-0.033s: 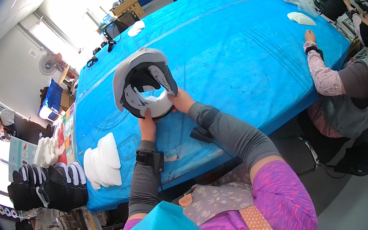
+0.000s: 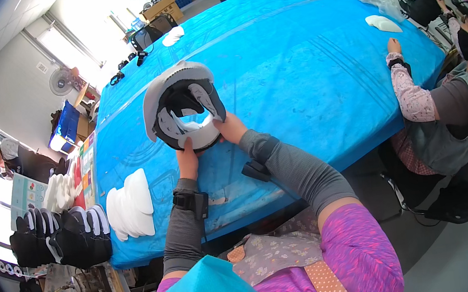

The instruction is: Manually assemble shoe components, focusing on the heel and interior padding.

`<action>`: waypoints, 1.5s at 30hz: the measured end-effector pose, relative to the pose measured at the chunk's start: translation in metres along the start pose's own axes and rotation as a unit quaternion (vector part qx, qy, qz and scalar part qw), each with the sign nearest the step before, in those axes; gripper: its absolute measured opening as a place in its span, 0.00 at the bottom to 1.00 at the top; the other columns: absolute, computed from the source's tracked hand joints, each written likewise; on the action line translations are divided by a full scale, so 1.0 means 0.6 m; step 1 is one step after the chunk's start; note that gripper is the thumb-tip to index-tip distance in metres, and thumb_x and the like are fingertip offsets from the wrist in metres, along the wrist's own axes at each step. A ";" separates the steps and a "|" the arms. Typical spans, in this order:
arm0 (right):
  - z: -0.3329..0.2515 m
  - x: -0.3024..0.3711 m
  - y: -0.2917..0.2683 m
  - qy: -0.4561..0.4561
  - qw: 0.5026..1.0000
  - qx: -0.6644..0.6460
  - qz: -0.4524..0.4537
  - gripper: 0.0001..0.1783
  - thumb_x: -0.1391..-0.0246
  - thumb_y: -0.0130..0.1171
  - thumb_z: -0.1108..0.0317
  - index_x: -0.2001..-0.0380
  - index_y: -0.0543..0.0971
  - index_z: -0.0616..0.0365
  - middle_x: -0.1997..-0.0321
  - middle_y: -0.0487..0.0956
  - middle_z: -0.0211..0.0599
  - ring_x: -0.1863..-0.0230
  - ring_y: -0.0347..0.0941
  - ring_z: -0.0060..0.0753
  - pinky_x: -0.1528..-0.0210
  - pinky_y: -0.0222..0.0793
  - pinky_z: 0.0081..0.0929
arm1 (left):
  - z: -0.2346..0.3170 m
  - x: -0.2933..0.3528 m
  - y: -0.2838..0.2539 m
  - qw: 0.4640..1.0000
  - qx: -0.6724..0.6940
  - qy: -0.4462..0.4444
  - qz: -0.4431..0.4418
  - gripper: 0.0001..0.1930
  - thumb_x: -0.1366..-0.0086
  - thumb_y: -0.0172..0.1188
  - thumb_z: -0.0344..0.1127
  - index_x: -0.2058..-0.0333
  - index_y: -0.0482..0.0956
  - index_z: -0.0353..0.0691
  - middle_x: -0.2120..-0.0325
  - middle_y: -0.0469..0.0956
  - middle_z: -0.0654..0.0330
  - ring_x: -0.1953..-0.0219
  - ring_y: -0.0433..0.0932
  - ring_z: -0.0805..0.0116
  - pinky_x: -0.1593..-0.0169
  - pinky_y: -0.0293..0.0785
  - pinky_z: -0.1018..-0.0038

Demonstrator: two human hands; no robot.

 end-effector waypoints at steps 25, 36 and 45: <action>-0.004 0.002 -0.002 0.009 1.000 0.014 -0.008 0.23 0.46 0.48 0.68 0.47 0.62 0.62 0.68 0.73 0.41 0.81 0.70 0.28 0.84 0.69 0.24 | 0.010 0.002 -0.004 0.999 -0.005 0.001 0.051 0.21 0.38 0.51 0.45 0.54 0.69 0.33 0.62 0.74 0.55 0.65 0.76 0.67 0.73 0.73 0.76; -0.005 0.003 0.005 0.006 0.999 0.031 -0.019 0.24 0.46 0.48 0.68 0.46 0.62 0.59 0.69 0.74 0.41 0.83 0.71 0.30 0.83 0.70 0.25 | 0.007 0.003 -0.019 0.997 -0.005 -0.021 0.078 0.25 0.38 0.49 0.52 0.53 0.67 0.34 0.61 0.74 0.54 0.65 0.76 0.65 0.74 0.75 0.74; 0.013 -0.007 0.000 -0.006 0.999 0.036 -0.011 0.23 0.46 0.48 0.68 0.46 0.62 0.59 0.70 0.74 0.42 0.83 0.71 0.30 0.82 0.70 0.26 | 0.015 -0.005 -0.023 0.980 -0.187 0.035 0.055 0.23 0.36 0.48 0.49 0.63 0.73 0.28 0.77 0.75 0.54 0.81 0.75 0.68 0.81 0.69 0.75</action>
Point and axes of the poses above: each hand's wrist, its own x-axis away from the middle knuckle, its own y-axis out of the palm, z = x × y, the point moved 6 cm from there along -x, towards the middle knuckle
